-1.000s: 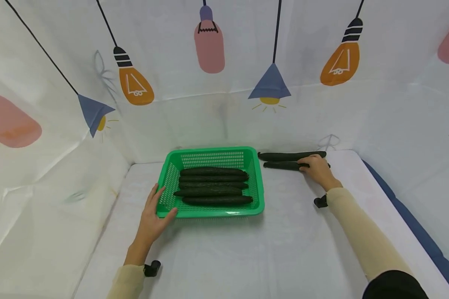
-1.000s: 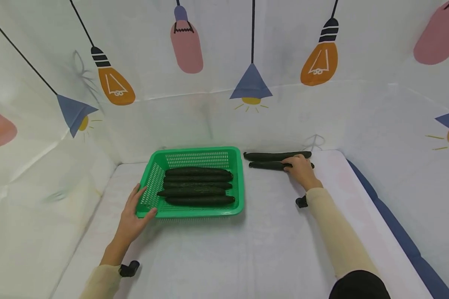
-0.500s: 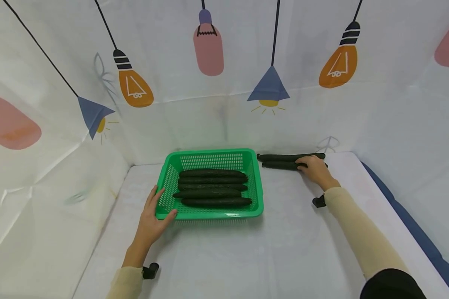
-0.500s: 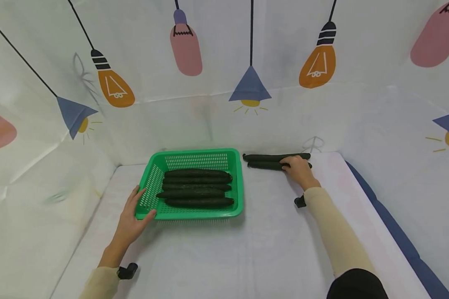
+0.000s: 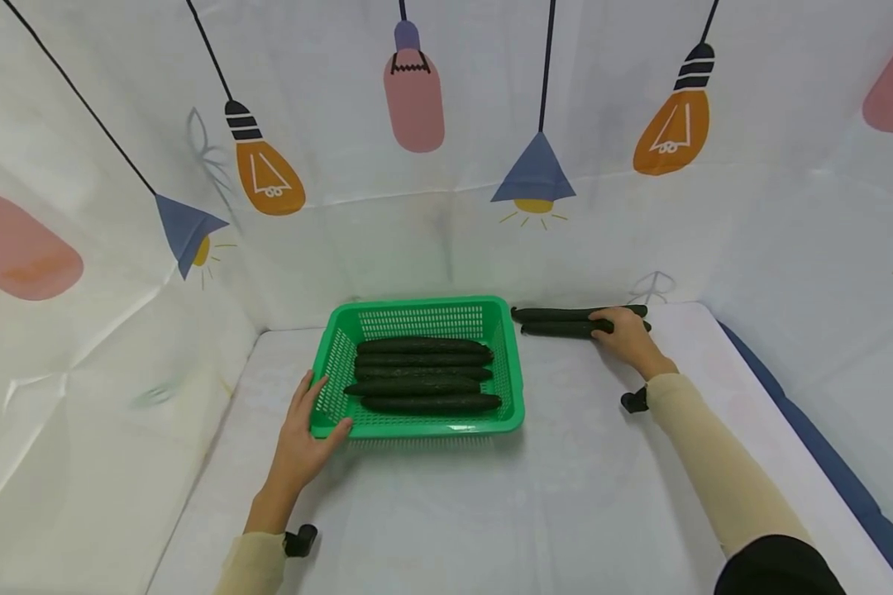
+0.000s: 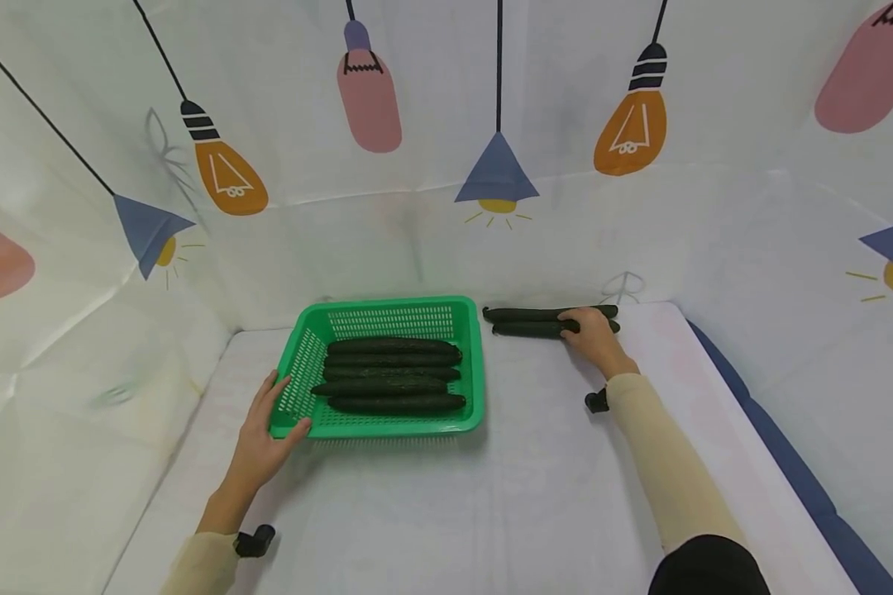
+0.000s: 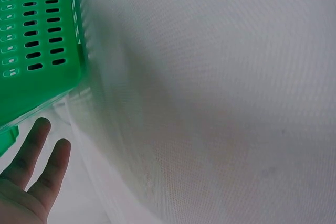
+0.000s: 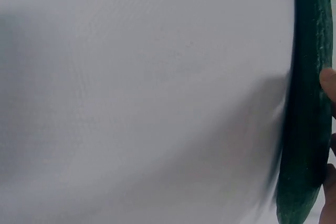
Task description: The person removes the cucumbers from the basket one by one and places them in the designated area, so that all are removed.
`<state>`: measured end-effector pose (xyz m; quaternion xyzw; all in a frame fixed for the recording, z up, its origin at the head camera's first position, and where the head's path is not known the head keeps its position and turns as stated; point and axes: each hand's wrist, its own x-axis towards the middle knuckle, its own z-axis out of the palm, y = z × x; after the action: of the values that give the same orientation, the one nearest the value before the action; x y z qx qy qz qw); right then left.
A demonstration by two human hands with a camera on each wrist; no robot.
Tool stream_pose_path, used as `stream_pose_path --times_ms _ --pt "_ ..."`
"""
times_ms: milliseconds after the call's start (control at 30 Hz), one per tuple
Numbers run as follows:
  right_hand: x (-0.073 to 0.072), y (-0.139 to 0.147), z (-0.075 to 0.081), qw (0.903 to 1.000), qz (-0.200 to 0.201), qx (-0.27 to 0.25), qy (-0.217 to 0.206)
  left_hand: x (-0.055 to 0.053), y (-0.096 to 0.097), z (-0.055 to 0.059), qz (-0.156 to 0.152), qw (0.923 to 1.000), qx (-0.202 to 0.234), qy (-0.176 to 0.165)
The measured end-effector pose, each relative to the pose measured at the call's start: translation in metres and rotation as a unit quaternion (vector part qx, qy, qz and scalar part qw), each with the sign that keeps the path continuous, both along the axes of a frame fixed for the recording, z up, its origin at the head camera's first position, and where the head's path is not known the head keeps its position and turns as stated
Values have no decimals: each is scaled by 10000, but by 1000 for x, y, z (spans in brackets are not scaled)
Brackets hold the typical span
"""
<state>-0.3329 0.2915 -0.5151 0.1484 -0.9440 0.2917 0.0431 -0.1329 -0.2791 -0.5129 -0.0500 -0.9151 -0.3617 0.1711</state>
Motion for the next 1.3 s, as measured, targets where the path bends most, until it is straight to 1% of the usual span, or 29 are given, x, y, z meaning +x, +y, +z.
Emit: stream_pose_path --times_ms 133,233,300,467,733,1000,1167,1300 --pt "5 -1 7 9985 -247 -348 -334 -1 -1 -1 -17 10000 22 56" --pt "8 -2 12 9973 -327 -526 -398 -1 -2 -2 -33 10000 47 51" --pt "8 -3 14 9973 -271 -545 -407 -1 -2 -2 -36 10000 34 48" --pt "7 -13 25 9971 20 -577 -486 -1 -3 -3 -34 10000 51 -3" --pt "8 -46 47 9956 505 -634 -476 -1 -2 -1 -68 9999 89 -45" --pt "15 -95 70 9884 1091 -891 -571 0 -2 0 -87 9999 147 -14" --pt "24 -129 89 9832 1456 -942 -576 0 -2 0 -80 9999 142 -18" --pt "28 -154 99 9789 1767 -884 -526 0 -2 0 -79 9999 122 -47"
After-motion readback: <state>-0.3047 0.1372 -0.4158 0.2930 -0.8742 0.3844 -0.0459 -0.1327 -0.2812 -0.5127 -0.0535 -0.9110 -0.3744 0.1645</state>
